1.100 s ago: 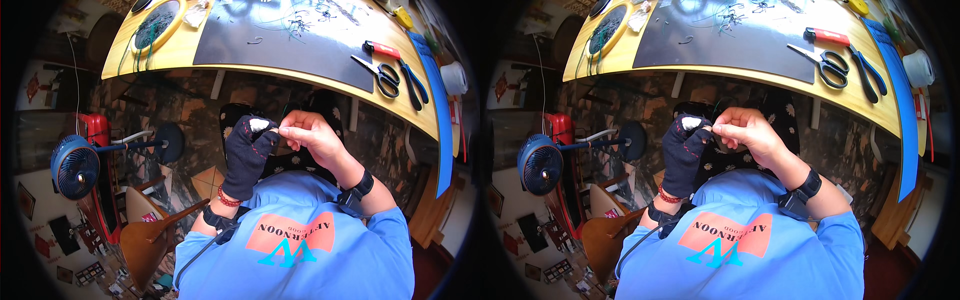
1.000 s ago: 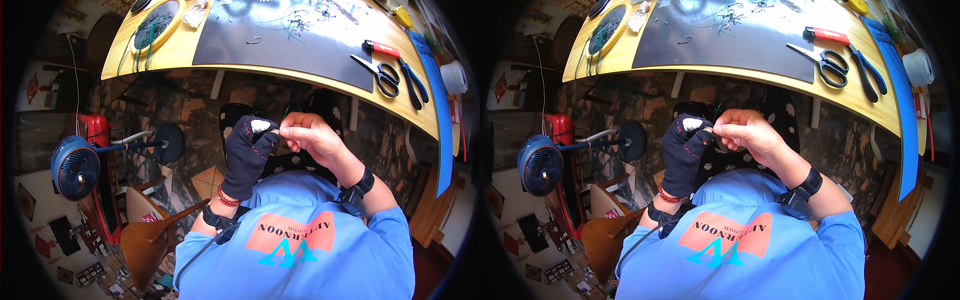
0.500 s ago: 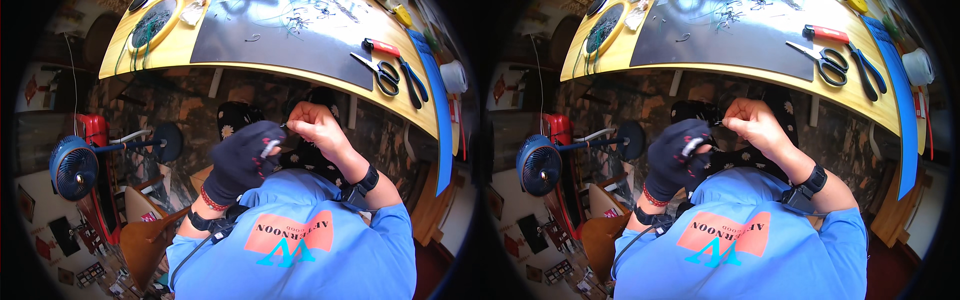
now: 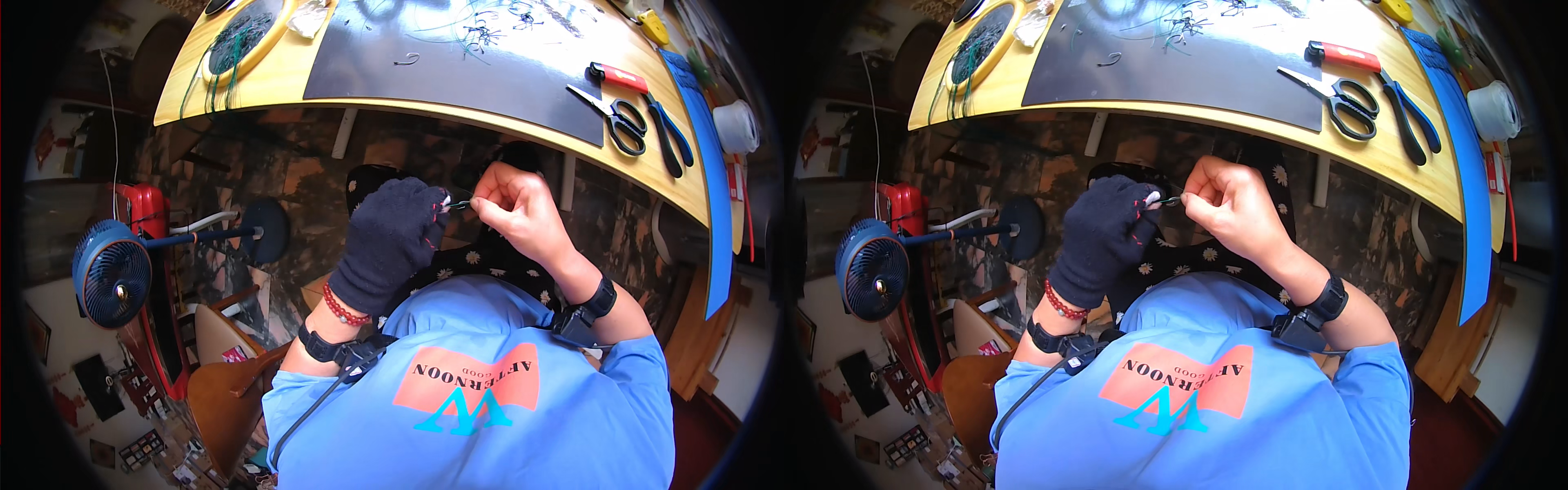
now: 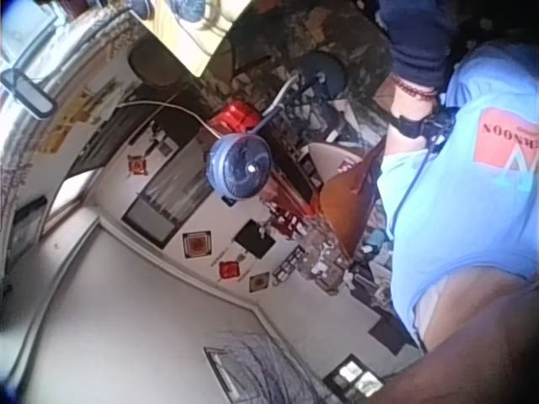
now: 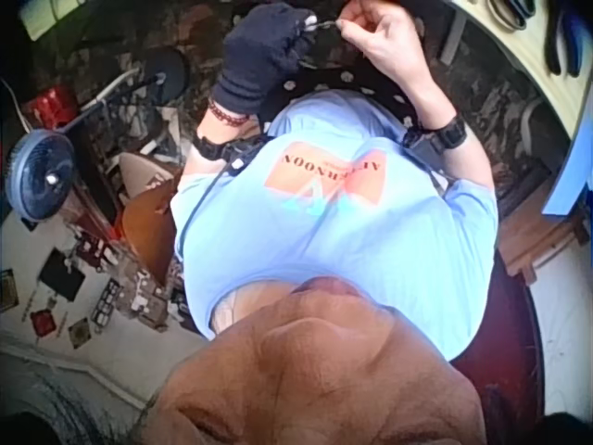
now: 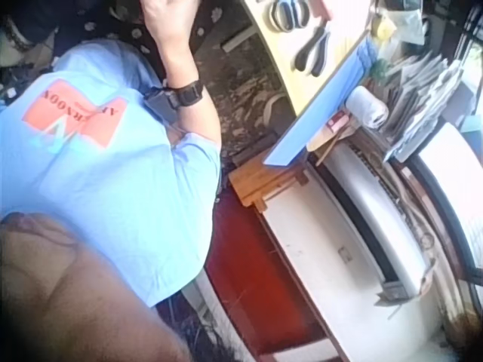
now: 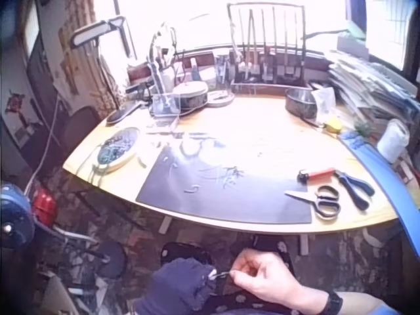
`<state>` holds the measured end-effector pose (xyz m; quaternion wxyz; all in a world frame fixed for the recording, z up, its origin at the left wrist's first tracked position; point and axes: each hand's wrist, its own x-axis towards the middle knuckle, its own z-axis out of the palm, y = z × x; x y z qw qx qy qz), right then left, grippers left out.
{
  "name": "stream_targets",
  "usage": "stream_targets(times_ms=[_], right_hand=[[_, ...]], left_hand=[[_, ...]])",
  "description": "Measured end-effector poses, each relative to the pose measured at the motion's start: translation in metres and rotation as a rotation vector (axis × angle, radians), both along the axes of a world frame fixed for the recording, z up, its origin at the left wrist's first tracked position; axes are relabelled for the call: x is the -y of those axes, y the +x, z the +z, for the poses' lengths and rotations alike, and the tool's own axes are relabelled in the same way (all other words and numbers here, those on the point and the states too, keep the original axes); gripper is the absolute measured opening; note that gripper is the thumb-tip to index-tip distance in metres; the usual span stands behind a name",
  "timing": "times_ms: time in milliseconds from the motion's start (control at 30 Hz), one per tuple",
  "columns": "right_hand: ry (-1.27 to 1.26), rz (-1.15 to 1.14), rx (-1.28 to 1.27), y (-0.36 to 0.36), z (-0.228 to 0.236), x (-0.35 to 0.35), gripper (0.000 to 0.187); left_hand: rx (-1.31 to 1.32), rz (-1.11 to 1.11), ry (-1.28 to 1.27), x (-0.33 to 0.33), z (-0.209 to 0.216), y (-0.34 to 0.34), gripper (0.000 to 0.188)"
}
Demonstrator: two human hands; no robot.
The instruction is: Tying and assembling fishing hooks and line using pliers, scissors, and a lighter to finish the knots.
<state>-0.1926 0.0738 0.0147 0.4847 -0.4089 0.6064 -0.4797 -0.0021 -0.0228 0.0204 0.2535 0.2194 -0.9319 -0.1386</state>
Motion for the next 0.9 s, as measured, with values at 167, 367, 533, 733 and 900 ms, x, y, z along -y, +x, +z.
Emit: stream_targets(times_ms=[167, 367, 533, 733, 900], right_hand=[[-0.190, -0.108, -0.351, 0.009, -0.002, 0.002, 0.008], [-0.096, -0.090, -0.097, 0.000, -0.003, 0.006, 0.011], [0.073, 0.037, 0.226, -0.008, 0.004, 0.002, 0.014], [0.093, 0.035, 0.467, -0.006, 0.001, 0.003, 0.013], [0.100, 0.027, 0.534, -0.004, -0.002, 0.005, 0.014]], left_hand=[[-0.051, 0.018, 0.114, -0.014, 0.007, -0.002, 0.019], [-0.010, -0.060, 0.073, -0.015, 0.009, 0.000, 0.019], [0.024, 0.067, -0.038, -0.007, 0.001, 0.003, 0.025], [-0.020, 0.105, 0.097, -0.011, -0.005, 0.001, 0.032], [-0.105, 0.134, 0.276, -0.013, -0.015, 0.001, 0.036]])
